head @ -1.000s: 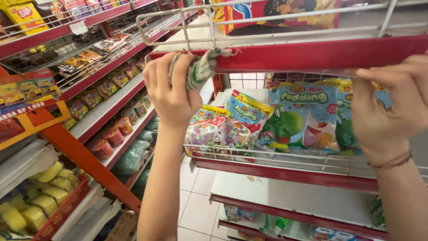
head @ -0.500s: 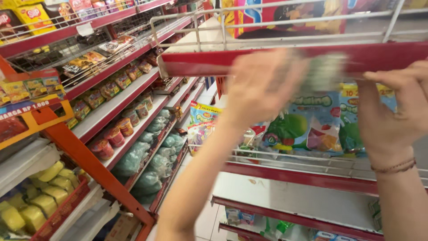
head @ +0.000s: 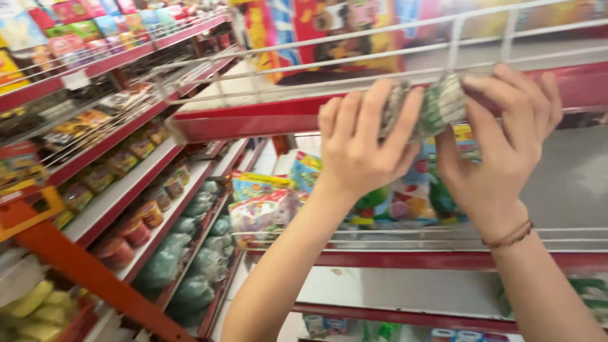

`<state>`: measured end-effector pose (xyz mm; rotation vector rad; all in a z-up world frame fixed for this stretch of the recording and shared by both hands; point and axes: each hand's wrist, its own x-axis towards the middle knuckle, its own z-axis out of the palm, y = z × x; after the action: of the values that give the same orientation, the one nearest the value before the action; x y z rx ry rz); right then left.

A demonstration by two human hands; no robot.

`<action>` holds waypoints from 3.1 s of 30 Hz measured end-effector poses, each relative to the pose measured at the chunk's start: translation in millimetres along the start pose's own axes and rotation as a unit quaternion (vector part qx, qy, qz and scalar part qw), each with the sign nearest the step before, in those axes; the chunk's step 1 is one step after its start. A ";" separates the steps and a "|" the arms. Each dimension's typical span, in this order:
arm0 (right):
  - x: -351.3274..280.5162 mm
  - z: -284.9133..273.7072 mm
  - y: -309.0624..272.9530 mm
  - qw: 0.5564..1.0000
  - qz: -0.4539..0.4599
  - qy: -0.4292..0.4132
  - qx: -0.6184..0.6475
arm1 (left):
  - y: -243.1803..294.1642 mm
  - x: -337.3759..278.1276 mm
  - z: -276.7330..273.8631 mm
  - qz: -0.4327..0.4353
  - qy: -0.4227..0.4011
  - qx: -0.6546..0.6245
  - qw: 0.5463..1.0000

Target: The person sprays a cleaning solution onto a cloth and wipes the metal edges of a refrigerated display shelf. They then use a barcode scanner on a small box and place it on the shelf.

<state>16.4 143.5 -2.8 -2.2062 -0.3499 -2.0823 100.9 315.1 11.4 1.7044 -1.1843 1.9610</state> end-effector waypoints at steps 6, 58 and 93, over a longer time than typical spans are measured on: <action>-28.7 -46.2 64.4 0.997 0.051 0.058 0.000 | 78.5 49.2 47.0 0.032 0.036 -0.003 0.999; -103.9 -262.2 373.4 0.982 0.154 -0.019 -0.104 | 416.4 178.6 242.0 0.076 -0.041 -0.106 0.991; -13.9 33.9 -71.4 0.965 -0.053 -0.207 0.149 | -83.9 -82.0 -35.9 -0.321 -0.030 0.277 0.905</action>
<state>32.6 218.7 -25.6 -2.4527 -0.7723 -1.4673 154.6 417.2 -30.1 2.0633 0.0055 1.8902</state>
